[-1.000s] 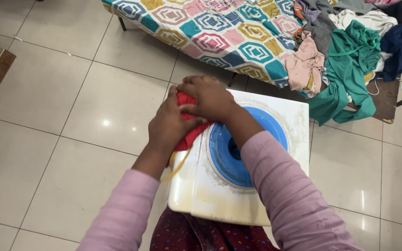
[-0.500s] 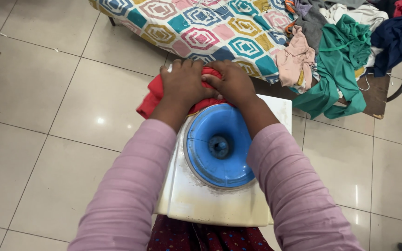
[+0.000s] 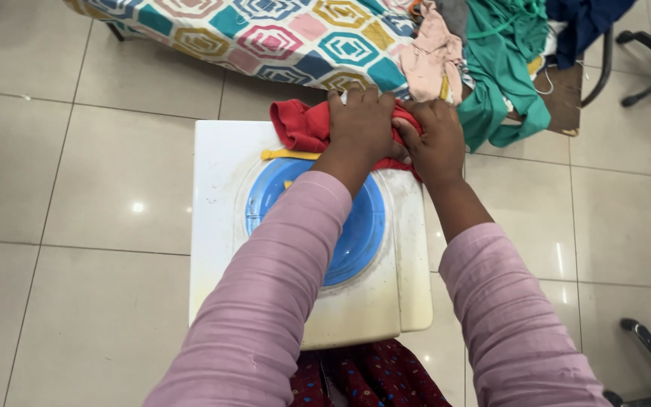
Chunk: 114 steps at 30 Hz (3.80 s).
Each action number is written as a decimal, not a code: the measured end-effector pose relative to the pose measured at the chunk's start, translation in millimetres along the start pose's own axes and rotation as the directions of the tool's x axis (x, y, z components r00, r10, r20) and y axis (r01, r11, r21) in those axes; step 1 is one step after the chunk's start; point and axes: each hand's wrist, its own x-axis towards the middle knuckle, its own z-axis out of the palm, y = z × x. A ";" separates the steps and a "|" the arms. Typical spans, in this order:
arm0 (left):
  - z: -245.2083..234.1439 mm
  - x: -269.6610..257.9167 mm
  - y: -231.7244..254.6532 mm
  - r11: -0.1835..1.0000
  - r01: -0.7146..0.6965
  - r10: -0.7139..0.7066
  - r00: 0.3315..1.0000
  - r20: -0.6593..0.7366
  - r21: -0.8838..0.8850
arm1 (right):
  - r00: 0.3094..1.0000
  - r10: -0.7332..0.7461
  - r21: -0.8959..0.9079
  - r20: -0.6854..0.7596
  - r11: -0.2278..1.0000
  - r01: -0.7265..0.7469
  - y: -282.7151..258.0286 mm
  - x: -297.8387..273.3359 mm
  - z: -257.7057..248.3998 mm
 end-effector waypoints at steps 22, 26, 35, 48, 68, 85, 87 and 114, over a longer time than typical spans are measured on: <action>43.7 -147.7 72.2 0.863 -0.426 0.402 0.904 0.142 0.270 | 0.950 0.311 -0.013 0.008 0.950 -0.311 -69.5 -184.8 -76.0; 58.0 -203.0 78.7 0.811 -0.441 0.463 0.885 0.038 0.383 | 0.946 0.315 -0.031 0.072 0.949 -0.314 -80.1 -222.7 -92.7; 63.5 -300.0 31.5 0.778 -0.417 0.503 0.861 -0.069 0.470 | 0.992 -0.019 -0.166 0.125 0.985 0.040 -141.2 -246.2 -99.7; 48.8 -372.8 -97.9 0.938 -0.293 0.333 0.912 -0.240 0.187 | 0.914 -0.263 -0.116 0.310 0.943 0.311 -250.1 -206.7 -38.8; 41.5 -327.5 -165.4 0.852 0.225 -0.345 0.921 -0.184 -0.473 | 0.596 -0.626 0.419 0.502 0.780 0.465 -277.5 -41.5 75.9; -8.6 -151.2 -197.4 0.903 0.197 -0.326 0.893 -0.311 -0.381 | 0.810 -0.427 0.338 0.402 0.891 0.302 -185.1 73.3 121.2; -12.5 -134.5 -190.9 0.944 0.186 -0.275 0.900 -0.338 -0.273 | 0.842 -0.357 0.295 0.405 0.922 0.249 -169.8 76.2 116.4; 33.6 -8.4 3.8 0.975 -0.205 0.216 0.965 -0.150 0.083 | 0.978 0.177 0.247 0.115 0.948 -0.200 4.4 -31.3 -9.3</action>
